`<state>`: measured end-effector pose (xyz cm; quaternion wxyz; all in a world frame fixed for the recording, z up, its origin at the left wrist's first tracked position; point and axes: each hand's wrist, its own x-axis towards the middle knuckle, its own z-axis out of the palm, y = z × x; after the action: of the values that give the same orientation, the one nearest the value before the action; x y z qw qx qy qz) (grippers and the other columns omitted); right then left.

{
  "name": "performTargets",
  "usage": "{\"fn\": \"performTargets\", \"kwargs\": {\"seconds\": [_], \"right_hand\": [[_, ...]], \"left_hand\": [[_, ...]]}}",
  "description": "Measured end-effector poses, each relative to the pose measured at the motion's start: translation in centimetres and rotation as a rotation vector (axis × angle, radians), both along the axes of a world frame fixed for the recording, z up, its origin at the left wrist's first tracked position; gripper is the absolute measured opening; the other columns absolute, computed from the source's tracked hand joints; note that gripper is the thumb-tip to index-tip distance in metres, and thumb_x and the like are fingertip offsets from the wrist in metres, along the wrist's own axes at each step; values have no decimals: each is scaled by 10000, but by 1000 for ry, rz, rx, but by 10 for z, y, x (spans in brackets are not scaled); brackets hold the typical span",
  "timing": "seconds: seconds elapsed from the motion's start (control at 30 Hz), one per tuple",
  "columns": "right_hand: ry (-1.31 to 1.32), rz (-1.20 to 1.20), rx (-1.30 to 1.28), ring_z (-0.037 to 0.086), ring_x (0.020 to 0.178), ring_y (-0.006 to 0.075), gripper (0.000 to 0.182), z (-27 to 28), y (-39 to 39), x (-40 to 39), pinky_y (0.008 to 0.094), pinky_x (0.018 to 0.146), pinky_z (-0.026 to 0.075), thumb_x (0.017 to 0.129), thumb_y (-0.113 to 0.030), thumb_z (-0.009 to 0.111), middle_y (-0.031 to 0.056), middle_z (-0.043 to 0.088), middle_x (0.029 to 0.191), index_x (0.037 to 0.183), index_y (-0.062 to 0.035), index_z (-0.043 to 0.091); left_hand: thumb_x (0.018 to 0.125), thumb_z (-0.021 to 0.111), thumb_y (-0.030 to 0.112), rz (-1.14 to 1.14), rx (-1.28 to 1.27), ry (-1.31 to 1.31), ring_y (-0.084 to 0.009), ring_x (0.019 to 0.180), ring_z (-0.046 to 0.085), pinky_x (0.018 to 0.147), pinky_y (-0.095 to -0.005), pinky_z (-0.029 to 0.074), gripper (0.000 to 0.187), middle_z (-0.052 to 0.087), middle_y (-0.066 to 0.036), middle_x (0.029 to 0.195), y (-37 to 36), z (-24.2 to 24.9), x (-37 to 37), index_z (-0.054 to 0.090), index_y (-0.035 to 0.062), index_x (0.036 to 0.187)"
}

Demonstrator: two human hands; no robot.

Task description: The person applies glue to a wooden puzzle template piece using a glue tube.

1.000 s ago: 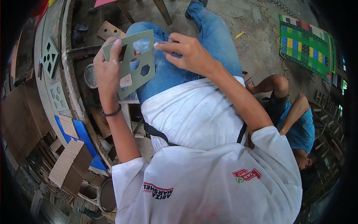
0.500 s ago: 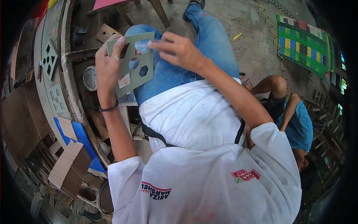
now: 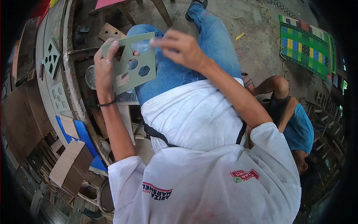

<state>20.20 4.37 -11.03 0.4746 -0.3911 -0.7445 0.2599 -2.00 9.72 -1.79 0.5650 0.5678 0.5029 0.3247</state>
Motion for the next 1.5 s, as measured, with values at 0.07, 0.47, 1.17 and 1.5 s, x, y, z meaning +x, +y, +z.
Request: {"fn": "performTargets", "kwargs": {"seconds": [0.07, 0.47, 1.17, 1.5], "right_hand": [[18, -165, -3, 601, 699, 209, 411, 4, 6, 4, 317, 645, 524, 757, -15, 692, 58, 582, 839, 1142, -161, 693], [-67, -82, -39, 619, 714, 223, 382, 11, 0, 4, 318, 639, 529, 755, -9, 685, 70, 594, 876, 1115, -137, 694], [336, -84, -147, 564, 640, 169, 343, 21, -34, -70, 274, 569, 462, 782, 45, 639, 70, 576, 765, 1104, -60, 697], [255, -220, -145, 554, 645, 152, 355, 21, -28, -55, 279, 560, 464, 784, 48, 642, 66, 570, 792, 1115, -69, 694]], "left_hand": [[952, 555, 218, 17, 25, 6, -138, 750, 644, 652, -244, 502, 258, 664, -97, 847, -4, -4, -3, 614, -33, 963], [964, 532, 210, 6, -116, 5, -212, 763, 697, 644, -289, 560, 276, 664, -133, 850, -3, 11, 16, 593, -54, 1017], [964, 499, 223, 328, 210, 364, -117, 709, 471, 665, -264, 391, 277, 568, -47, 766, -35, 11, 26, 571, -27, 867], [1023, 360, 434, 403, -86, -32, -151, 794, 584, 736, -278, 465, 507, 637, -94, 864, -40, 18, 24, 597, -9, 957]]}}
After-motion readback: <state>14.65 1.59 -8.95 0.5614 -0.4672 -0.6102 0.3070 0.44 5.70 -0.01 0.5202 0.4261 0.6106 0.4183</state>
